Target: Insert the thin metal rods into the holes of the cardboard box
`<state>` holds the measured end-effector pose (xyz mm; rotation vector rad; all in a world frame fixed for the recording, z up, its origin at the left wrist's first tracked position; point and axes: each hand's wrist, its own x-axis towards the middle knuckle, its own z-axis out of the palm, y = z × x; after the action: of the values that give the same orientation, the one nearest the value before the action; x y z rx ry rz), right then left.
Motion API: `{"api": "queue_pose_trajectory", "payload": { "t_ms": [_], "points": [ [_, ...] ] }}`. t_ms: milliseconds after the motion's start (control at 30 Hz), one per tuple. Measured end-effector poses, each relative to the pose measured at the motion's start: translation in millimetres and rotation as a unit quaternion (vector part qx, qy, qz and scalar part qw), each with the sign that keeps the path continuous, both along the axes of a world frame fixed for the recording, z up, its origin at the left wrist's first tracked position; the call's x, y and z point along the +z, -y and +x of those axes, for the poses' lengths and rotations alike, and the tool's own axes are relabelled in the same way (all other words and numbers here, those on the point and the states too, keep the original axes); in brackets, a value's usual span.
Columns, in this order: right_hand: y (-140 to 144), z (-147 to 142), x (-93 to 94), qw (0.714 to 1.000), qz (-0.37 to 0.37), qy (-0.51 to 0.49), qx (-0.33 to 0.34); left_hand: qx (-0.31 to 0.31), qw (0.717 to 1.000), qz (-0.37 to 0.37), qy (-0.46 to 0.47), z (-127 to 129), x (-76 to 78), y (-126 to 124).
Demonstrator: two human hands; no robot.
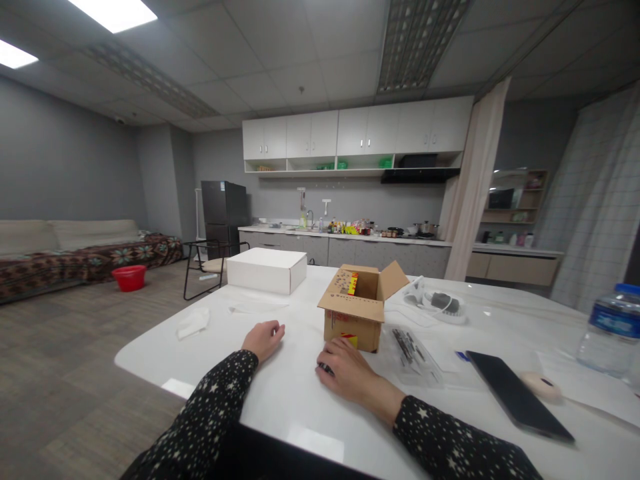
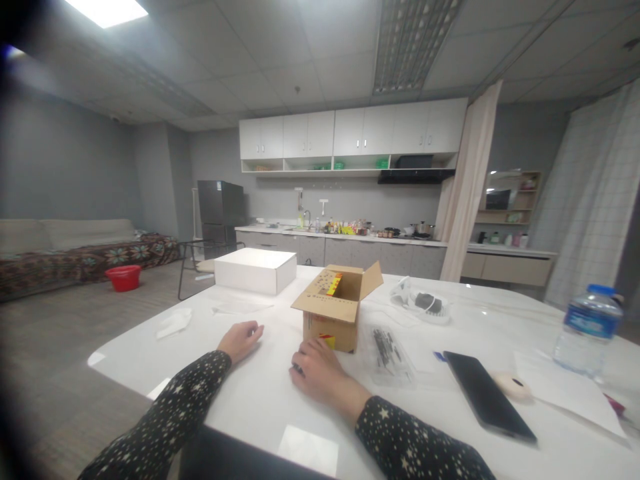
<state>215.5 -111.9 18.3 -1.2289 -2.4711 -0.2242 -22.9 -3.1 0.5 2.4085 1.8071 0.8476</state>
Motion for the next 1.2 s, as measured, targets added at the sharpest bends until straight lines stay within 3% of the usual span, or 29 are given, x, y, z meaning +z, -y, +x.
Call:
{"api": "queue_pose_trajectory", "payload": {
  "t_ms": [1200],
  "points": [
    [0.2, 0.7, -0.3, 1.000, 0.014, 0.009, 0.005, 0.003, 1.000, 0.005, 0.003, -0.2, 0.6, 0.6]
  ]
}}
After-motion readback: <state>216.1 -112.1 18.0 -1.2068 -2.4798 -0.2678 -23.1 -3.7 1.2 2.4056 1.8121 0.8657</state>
